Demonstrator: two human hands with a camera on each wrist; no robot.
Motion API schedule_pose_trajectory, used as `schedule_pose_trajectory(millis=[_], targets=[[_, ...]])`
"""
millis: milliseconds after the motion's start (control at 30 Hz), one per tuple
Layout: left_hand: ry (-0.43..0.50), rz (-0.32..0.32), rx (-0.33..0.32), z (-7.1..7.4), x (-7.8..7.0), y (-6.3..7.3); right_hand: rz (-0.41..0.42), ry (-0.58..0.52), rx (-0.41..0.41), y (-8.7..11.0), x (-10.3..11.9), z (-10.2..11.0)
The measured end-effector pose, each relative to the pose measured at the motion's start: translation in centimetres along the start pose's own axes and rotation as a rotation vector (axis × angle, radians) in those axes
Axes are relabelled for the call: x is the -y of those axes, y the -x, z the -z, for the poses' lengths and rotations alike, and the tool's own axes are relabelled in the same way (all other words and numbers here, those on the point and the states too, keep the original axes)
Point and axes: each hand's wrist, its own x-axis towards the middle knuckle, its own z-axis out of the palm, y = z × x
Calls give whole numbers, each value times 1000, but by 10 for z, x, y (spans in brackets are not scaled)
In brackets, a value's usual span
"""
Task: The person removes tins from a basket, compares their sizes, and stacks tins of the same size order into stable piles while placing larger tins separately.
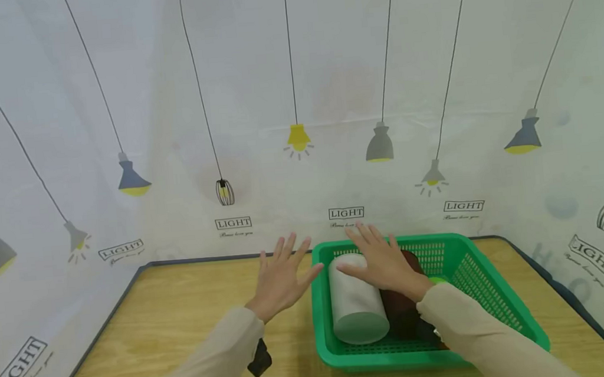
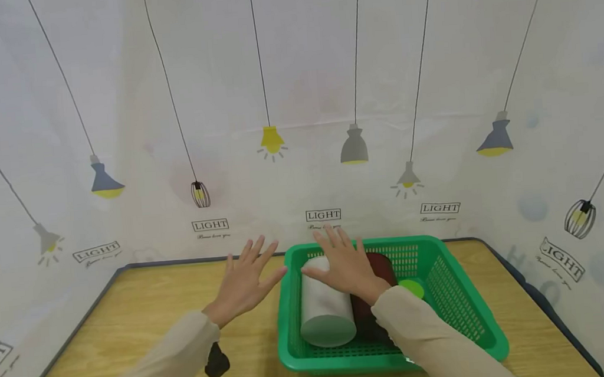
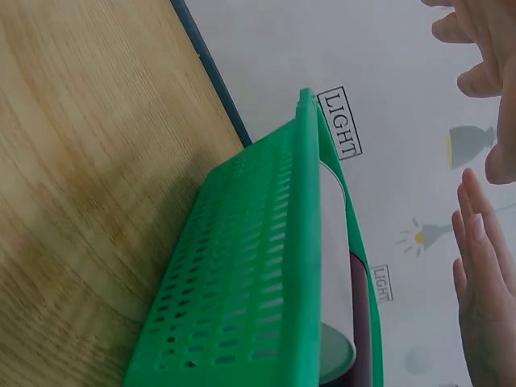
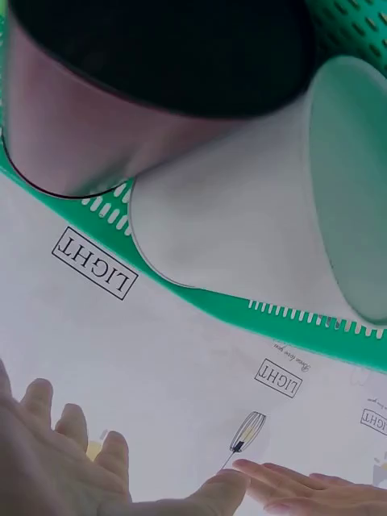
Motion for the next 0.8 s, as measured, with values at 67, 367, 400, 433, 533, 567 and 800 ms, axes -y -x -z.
schedule_pose_trajectory(millis=[67,367,400,433,533,567,800], targets=[[28,-15,-1,1,-3,0,-1,-30,3,4,-3,5],[125,-71,49,5,-19,8,21,-143,-26,30,-28,24],[135,-77,54,5,-21,9,19,-159,-27,34,-31,27],[150,-82,59,4,-22,10,18,-176,-28,37,-34,30],[214,-76,85,4,-26,12,11,-216,-28,47,-42,39],[240,-66,97,4,-27,13,11,-227,-30,50,-45,42],[495,28,225,8,-38,7,0,-271,-47,67,-80,52]])
